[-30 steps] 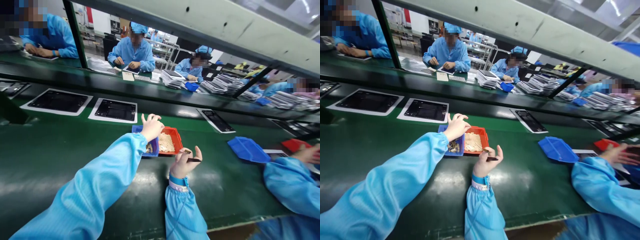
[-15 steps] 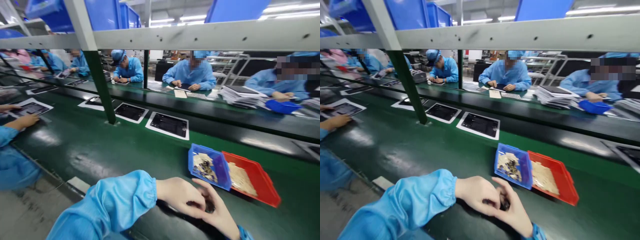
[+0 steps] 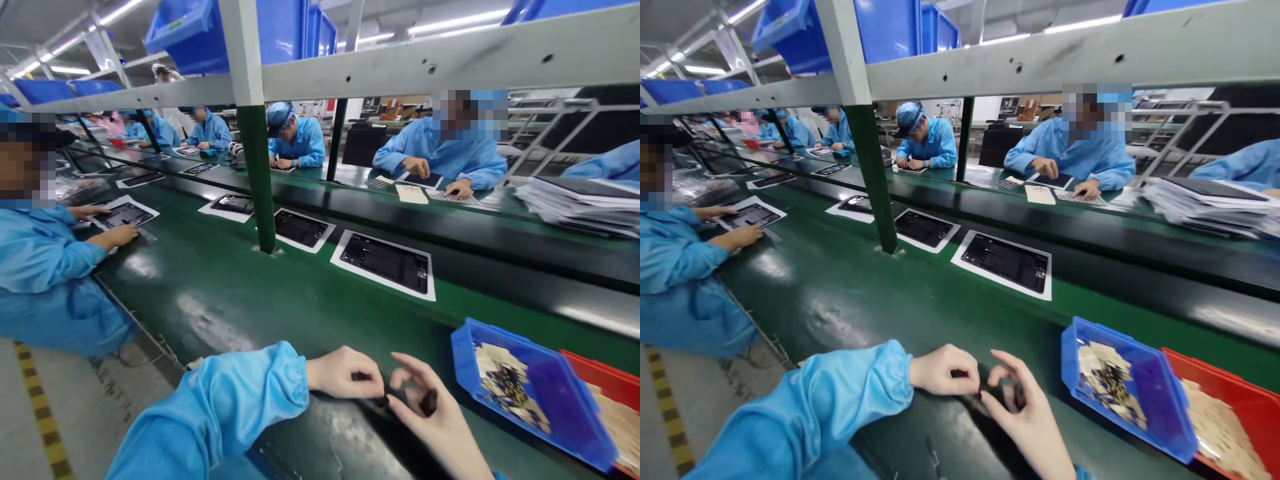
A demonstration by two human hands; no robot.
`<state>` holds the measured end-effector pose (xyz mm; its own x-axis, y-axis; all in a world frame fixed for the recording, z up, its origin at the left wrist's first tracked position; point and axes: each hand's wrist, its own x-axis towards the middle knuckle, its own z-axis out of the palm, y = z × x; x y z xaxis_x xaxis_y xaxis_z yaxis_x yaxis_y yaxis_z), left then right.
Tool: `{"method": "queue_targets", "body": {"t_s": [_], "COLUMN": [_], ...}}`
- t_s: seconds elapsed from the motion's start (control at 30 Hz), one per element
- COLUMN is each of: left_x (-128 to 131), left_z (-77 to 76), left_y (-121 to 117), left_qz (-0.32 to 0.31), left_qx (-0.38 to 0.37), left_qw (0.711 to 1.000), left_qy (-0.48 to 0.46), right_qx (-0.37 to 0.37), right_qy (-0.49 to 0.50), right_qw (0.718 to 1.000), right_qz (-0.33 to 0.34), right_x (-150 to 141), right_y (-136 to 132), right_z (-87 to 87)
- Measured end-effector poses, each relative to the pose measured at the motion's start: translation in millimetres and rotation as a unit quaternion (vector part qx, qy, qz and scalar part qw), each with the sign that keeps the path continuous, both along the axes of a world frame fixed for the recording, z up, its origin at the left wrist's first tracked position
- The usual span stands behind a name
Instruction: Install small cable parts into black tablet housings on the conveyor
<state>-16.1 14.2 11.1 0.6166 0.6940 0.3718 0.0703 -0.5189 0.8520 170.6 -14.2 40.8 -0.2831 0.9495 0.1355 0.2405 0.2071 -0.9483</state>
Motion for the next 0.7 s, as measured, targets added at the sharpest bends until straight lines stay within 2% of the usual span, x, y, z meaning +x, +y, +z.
{"method": "queue_targets", "body": {"t_s": [0.1,0.2,0.33,0.5,0.7], "left_x": [-3.6,-3.3,-2.4,-4.2,-5.9], "left_z": [-4.0,-2.6,2.8,5.1,5.8], "left_y": [3.6,-0.7,-12.1,-19.0,-20.9], "left_qz": [0.12,0.164,0.18,0.171,0.162], "left_qx": [-0.074,-0.104,-0.114,-0.09,-0.087], "left_qw": [0.989,0.979,0.975,0.981,0.983], "left_qy": [-0.041,-0.062,-0.062,-0.018,-0.007], "right_qx": [0.023,0.037,0.007,-0.051,-0.034], "right_qy": [0.159,0.246,0.211,0.117,0.064], "right_qw": [0.981,0.951,0.955,0.972,0.98], "right_qz": [-0.112,-0.184,-0.211,-0.196,-0.184], "right_x": [-3.1,-1.5,0.8,-3.1,-8.9], "right_y": [-2.2,-9.4,-22.6,-35.7,-41.7], "right_z": [-7.4,-17.4,-27.4,-29.8,-23.3]}}
